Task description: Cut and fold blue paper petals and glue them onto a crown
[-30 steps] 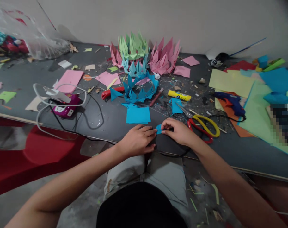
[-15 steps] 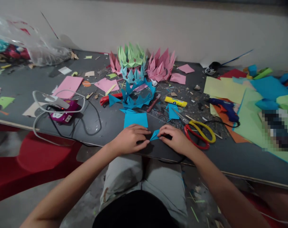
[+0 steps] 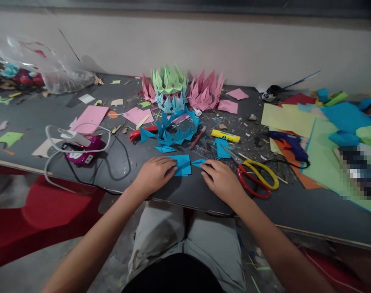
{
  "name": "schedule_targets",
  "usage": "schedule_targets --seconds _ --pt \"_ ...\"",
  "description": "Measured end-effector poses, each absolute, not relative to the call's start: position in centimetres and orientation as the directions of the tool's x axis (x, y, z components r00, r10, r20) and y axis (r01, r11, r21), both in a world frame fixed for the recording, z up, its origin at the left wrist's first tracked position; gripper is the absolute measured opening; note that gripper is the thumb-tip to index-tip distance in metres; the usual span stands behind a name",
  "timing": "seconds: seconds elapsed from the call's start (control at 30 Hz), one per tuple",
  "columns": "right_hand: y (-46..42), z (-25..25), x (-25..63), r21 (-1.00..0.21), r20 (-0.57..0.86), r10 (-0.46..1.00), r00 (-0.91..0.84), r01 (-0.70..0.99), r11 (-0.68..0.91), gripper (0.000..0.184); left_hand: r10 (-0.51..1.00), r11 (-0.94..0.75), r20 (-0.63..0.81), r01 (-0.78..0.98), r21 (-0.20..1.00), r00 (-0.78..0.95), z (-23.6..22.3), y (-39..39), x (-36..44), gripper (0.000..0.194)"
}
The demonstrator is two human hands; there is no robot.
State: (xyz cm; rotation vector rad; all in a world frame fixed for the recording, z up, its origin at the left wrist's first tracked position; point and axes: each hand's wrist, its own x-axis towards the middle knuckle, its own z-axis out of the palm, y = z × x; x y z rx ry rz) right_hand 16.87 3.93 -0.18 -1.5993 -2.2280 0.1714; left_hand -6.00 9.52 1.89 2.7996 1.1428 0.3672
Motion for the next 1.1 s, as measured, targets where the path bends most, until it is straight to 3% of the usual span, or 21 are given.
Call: schedule_targets --seconds 0.2,0.4,0.57,0.67,0.77,0.93,1.1 --pt "3.8 0.1 16.2 -0.353 0.293 0.931 -0.218 0.88 0.317 0.032 0.685 -0.71 0.38 0.688 0.152 0.622 1.9 8.8 -5.8 0.015" --pt "2.1 0.9 15.2 -0.354 0.374 0.853 -0.365 0.794 0.495 0.026 0.568 -0.809 0.489 0.559 0.183 0.662 2.4 5.7 -3.9 0.01" --pt "-0.1 0.4 17.0 -0.38 0.307 0.847 -0.433 0.761 0.526 0.031 0.596 -0.803 0.41 0.505 0.317 0.691 1.4 3.7 -3.7 0.011" --pt "-1.2 0.1 18.2 -0.39 0.294 0.857 -0.423 0.765 0.512 0.025 0.621 -0.779 0.371 0.491 0.39 0.69 0.9 3.4 -3.9 0.013" --pt "-1.5 0.4 18.4 -0.44 0.272 0.887 -0.373 0.771 0.46 0.018 0.641 -0.75 0.345 0.465 0.47 0.685 0.7 3.5 -3.8 0.016" --pt "-0.8 0.9 17.3 -0.529 0.203 0.954 -0.222 0.795 0.298 0.022 0.764 -0.604 0.241 0.531 0.594 0.599 0.6 4.2 -2.9 0.015" --pt "0.1 0.6 16.9 -0.538 0.156 0.984 -0.085 0.828 0.157 0.019 0.827 -0.536 0.202 0.628 0.564 0.524 0.7 4.7 -2.1 0.014"
